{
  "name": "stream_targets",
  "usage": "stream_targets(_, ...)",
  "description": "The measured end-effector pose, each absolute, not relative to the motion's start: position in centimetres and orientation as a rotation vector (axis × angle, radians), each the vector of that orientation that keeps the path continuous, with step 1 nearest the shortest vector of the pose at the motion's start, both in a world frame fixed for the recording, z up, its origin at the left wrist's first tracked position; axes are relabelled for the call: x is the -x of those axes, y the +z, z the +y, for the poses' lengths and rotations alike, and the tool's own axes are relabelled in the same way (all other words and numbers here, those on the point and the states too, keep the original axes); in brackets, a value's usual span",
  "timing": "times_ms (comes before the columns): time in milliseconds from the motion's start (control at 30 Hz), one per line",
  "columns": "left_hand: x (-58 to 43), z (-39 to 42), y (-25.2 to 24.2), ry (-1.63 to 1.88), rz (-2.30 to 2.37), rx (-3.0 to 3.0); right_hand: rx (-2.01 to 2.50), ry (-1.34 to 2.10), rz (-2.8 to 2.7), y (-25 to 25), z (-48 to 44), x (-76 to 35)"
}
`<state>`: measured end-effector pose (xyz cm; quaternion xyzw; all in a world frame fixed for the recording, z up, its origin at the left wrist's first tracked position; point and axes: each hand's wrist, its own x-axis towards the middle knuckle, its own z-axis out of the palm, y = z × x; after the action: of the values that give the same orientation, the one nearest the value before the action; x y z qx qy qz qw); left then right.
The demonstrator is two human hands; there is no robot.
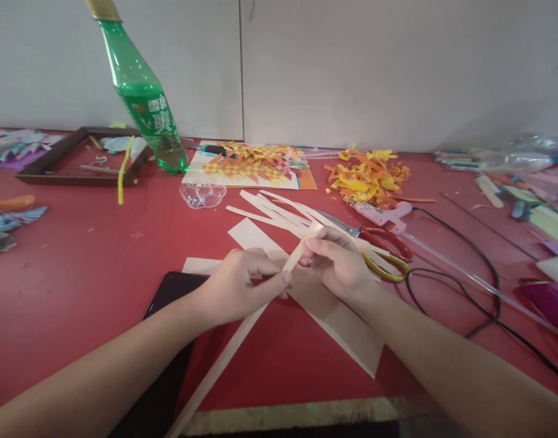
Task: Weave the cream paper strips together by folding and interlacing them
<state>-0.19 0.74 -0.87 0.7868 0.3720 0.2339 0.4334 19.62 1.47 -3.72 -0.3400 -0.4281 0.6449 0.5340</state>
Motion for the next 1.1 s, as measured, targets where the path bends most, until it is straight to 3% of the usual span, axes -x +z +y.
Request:
stream_targets(400,-0.3,0.7,-0.7,0.536,1.035,-2.005,0.937,1.392,-1.208,-4.0,1.0,-19.2)
stream_targets(1100,-0.2,0.6,-0.5,0.591,1.011,-1.955,0.974,1.436,-1.184,-4.1,1.0,-19.4)
